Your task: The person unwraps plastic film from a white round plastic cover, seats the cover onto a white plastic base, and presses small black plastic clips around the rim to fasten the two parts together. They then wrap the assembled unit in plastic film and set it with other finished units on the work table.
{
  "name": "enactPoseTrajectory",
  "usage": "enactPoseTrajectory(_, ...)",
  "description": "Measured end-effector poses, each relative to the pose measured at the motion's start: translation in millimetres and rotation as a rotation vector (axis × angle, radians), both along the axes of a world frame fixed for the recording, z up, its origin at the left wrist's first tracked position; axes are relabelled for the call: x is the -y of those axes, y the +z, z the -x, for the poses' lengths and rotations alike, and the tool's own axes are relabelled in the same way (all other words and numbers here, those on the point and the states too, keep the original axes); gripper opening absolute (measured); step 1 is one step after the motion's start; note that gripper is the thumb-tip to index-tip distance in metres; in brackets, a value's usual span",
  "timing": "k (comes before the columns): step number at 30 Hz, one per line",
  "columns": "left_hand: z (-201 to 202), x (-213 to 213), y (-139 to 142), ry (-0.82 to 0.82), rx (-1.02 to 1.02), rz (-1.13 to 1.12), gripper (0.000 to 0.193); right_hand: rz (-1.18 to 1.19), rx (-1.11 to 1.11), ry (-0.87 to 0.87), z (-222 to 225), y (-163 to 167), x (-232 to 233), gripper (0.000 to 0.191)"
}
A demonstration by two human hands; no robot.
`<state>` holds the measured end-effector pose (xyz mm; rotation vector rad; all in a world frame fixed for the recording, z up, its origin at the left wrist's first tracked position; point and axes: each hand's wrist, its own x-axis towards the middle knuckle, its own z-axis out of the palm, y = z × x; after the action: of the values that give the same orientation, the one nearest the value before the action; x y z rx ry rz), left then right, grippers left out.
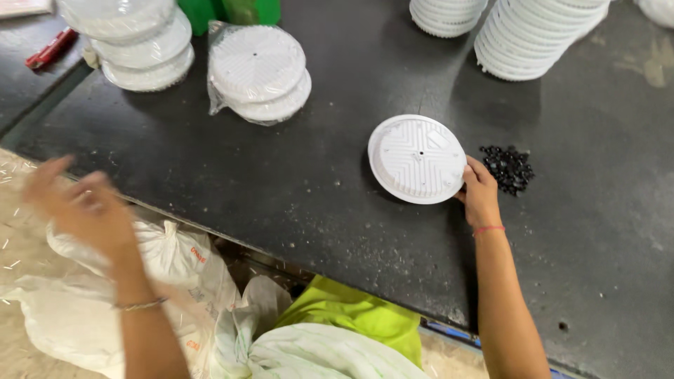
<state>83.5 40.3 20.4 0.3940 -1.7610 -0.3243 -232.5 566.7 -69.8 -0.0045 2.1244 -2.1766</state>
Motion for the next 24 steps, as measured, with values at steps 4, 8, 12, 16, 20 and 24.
enactPoseTrajectory(4, 85, -108, 13, -0.280, 0.153, -0.002, 0.015, -0.016, 0.044, 0.097, -2, -1, 1, 0.033)
enactPoseTrajectory(8, 167, -191, -15, -0.709, 0.327, -0.376, 0.031, -0.131, -0.071, 0.205, -10, -5, 5, 0.030)
enactPoseTrajectory(12, 229, -228, -48, -0.839, 0.612, -0.489, 0.034, -0.185, -0.194, 0.196, -12, -4, 10, 0.025)
enactPoseTrajectory(16, 258, -239, -75, -1.038, 0.700, -0.773, 0.041, -0.315, -0.212, 0.104, -16, 9, 13, 0.023)
enactPoseTrajectory(20, 264, -235, -85, -1.314, 0.513, -1.114, 0.044, -0.482, -0.161, -0.032, -28, 19, 24, 0.021)
enactPoseTrajectory(24, 263, -230, -80, -1.440, 0.485, -1.284, 0.039, -0.537, -0.488, -0.107, -35, 22, 34, 0.014)
